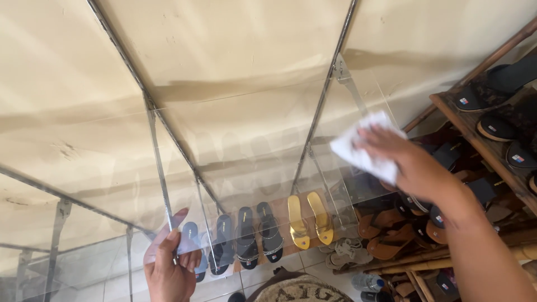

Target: The person cleans the glass panels of a display case by wiping them with a cloth while holding them by hand. They wipe both sides of the glass and the metal support tracks, moving the panels to reach different sections of the unit.

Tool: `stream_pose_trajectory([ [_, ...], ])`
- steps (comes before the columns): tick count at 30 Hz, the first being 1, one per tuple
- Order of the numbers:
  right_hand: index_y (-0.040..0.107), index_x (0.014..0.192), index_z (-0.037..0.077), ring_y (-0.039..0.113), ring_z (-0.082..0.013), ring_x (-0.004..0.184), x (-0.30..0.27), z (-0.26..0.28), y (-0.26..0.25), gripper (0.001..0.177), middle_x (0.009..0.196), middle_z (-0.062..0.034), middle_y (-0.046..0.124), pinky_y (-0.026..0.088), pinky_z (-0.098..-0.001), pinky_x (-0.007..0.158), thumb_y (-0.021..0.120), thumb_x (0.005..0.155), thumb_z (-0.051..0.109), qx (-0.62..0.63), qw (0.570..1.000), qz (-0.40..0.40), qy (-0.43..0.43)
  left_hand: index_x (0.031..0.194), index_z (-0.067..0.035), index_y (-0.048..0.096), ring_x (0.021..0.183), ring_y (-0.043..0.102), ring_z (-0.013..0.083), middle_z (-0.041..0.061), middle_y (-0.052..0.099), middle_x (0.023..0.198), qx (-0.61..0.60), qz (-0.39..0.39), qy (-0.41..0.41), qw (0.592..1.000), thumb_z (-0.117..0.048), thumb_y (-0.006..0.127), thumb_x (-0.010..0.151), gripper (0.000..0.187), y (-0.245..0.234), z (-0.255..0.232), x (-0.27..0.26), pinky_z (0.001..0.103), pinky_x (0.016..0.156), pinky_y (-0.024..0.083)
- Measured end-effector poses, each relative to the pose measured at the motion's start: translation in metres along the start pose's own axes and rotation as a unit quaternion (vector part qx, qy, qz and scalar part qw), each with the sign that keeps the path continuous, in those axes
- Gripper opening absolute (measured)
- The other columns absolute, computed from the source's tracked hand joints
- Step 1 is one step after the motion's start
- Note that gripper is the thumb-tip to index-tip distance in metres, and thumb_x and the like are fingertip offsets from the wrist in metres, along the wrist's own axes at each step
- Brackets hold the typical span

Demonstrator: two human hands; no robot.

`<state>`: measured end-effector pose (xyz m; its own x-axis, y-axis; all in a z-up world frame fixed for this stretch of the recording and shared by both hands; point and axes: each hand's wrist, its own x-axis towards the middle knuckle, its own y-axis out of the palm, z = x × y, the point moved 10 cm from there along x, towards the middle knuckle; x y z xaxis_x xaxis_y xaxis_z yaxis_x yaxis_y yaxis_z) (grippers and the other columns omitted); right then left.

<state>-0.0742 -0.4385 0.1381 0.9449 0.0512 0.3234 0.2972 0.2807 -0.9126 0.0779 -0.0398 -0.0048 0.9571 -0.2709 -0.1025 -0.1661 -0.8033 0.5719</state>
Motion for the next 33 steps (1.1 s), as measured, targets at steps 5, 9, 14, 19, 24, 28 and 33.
stream_pose_trajectory([
  [5, 0.058, 0.135, 0.013, 0.035, -0.0300, 0.151, 0.085, -0.048, 0.001, 0.040, 0.153, -0.0073, 0.051, 0.042, -0.0321, 0.112, 0.060, 0.097, 0.000, -0.007, 0.994, -0.011, 0.109, 0.135, 0.014, 0.056, 0.045, 0.036, 0.0128, -0.001, 0.036, 0.053, 0.017, -0.004, -0.011, 1.000, -0.013, 0.045, 0.098, 0.048, 0.002, 0.002, -0.002, 0.030, 0.044, 0.030],
  [9, 0.065, 0.126, 0.010, 0.050, -0.0307, 0.137, 0.134, -0.022, 0.021, 0.041, 0.142, -0.0119, 0.055, 0.041, -0.0414, 0.118, 0.058, 0.091, -0.011, 0.079, 0.988, -0.090, 0.095, 0.134, 0.013, 0.057, 0.045, 0.035, 0.0128, 0.000, 0.037, 0.053, 0.008, 0.006, -0.012, 1.000, -0.015, 0.048, 0.097, 0.048, 0.007, 0.003, 0.000, 0.030, 0.044, 0.031],
  [14, 0.065, 0.120, 0.013, 0.053, -0.0288, 0.134, 0.176, 0.113, 0.074, 0.039, 0.133, -0.0064, 0.062, 0.040, -0.0416, 0.121, 0.071, 0.084, -0.002, 0.099, 0.983, -0.128, -0.084, 0.134, 0.012, 0.058, 0.047, 0.037, 0.0130, 0.001, 0.038, 0.054, 0.014, -0.007, -0.036, 0.999, -0.016, 0.049, 0.097, 0.048, 0.005, 0.007, -0.001, 0.030, 0.046, 0.032],
  [19, 0.065, 0.121, 0.010, 0.052, -0.0331, 0.130, 0.177, 0.137, 0.077, 0.045, 0.133, -0.0112, 0.061, 0.040, -0.0448, 0.115, 0.071, 0.078, -0.001, 0.073, 0.984, -0.123, -0.109, 0.136, 0.012, 0.056, 0.047, 0.038, 0.0142, 0.002, 0.039, 0.054, 0.023, 0.009, -0.044, 0.999, -0.018, 0.051, 0.097, 0.049, 0.004, 0.007, -0.001, 0.031, 0.046, 0.034],
  [24, 0.065, 0.117, 0.007, 0.055, -0.0327, 0.132, 0.146, 0.016, 0.025, 0.034, 0.135, -0.0114, 0.062, 0.044, -0.0415, 0.114, 0.060, 0.088, -0.010, 0.083, 0.979, -0.186, 0.007, 0.140, 0.011, 0.053, 0.049, 0.039, 0.0132, 0.002, 0.040, 0.056, 0.013, 0.029, -0.059, 0.998, -0.019, 0.051, 0.098, 0.052, 0.009, 0.010, 0.000, 0.031, 0.047, 0.035],
  [28, 0.067, 0.131, 0.007, 0.049, -0.0383, 0.139, 0.115, -0.003, 0.001, 0.033, 0.143, -0.0175, 0.058, 0.038, -0.0464, 0.117, 0.067, 0.100, -0.004, -0.056, 0.976, -0.202, 0.055, 0.141, 0.011, 0.053, 0.051, 0.039, 0.0128, 0.002, 0.040, 0.056, 0.014, 0.038, -0.060, 0.997, -0.019, 0.052, 0.098, 0.052, 0.009, 0.010, 0.000, 0.031, 0.049, 0.036],
  [33, 0.062, 0.126, 0.013, 0.047, -0.0301, 0.138, 0.086, 0.113, 0.059, 0.047, 0.140, -0.0116, 0.057, 0.038, -0.0435, 0.117, 0.077, 0.082, 0.010, 0.104, 0.988, -0.095, 0.063, 0.142, 0.009, 0.052, 0.048, 0.040, 0.0146, 0.002, 0.039, 0.056, 0.033, 0.037, -0.068, 0.996, -0.021, 0.051, 0.098, 0.053, 0.008, 0.010, 0.000, 0.031, 0.046, 0.035],
])
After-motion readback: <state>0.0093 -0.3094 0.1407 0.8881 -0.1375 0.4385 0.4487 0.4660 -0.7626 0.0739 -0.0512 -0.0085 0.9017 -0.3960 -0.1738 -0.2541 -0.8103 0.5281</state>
